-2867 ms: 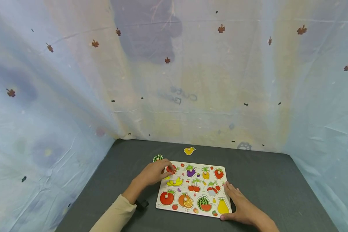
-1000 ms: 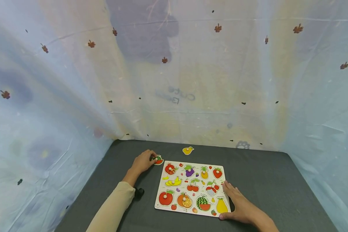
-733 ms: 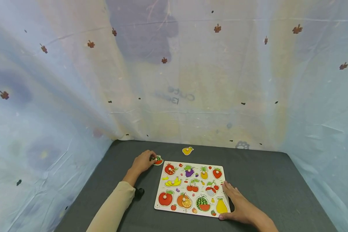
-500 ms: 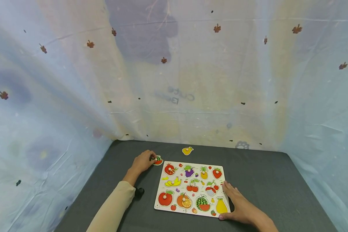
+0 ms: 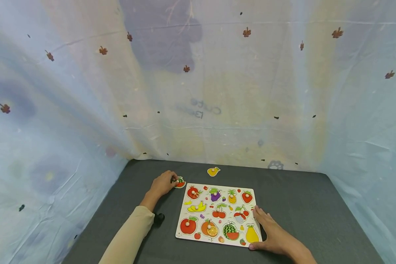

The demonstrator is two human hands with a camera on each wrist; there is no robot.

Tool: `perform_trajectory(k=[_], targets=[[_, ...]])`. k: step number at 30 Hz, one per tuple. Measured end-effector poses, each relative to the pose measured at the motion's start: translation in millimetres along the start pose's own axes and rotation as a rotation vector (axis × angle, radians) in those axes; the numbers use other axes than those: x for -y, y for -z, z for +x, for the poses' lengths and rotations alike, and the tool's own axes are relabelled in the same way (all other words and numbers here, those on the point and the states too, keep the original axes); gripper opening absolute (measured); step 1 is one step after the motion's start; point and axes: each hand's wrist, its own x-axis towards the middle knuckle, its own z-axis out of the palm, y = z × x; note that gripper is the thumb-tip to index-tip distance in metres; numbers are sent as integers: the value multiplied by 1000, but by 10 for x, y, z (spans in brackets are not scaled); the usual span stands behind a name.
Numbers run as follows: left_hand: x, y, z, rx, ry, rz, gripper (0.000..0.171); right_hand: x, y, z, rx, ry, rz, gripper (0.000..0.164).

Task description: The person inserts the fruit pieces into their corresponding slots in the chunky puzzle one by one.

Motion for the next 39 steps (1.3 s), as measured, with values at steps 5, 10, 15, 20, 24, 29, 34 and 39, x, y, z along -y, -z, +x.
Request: perform_trajectory(k=[5,10,15,20,24,29,34,39], targets=[[-85,40,-49,-29,-41,-4,11,6,4,-10,4,-14,6,132],[-240,73,-114,-38,-97,-10,13,14,12,-6,9,-10,7,131],[-388,50,-154,-54,-152,5,13,8,17,-7,7,-3,-4,131],[-520,19,-196,-55,-200,11,13,27,27,-19,1,0,0,131],[-632,10,-247,-43,-238,2,12,32,27,-23,1,-6,-1,132],[-780,11,-304,-27,-268,-1,12,30,24,-21,4,-13,-5,132],[-899,-33,-353,-27,-316,29,14,21,19,-6,8,-6,-9,132],[-998,-80,-418,-5,-369,44,12,5,7,3,11,-14,-14,133]])
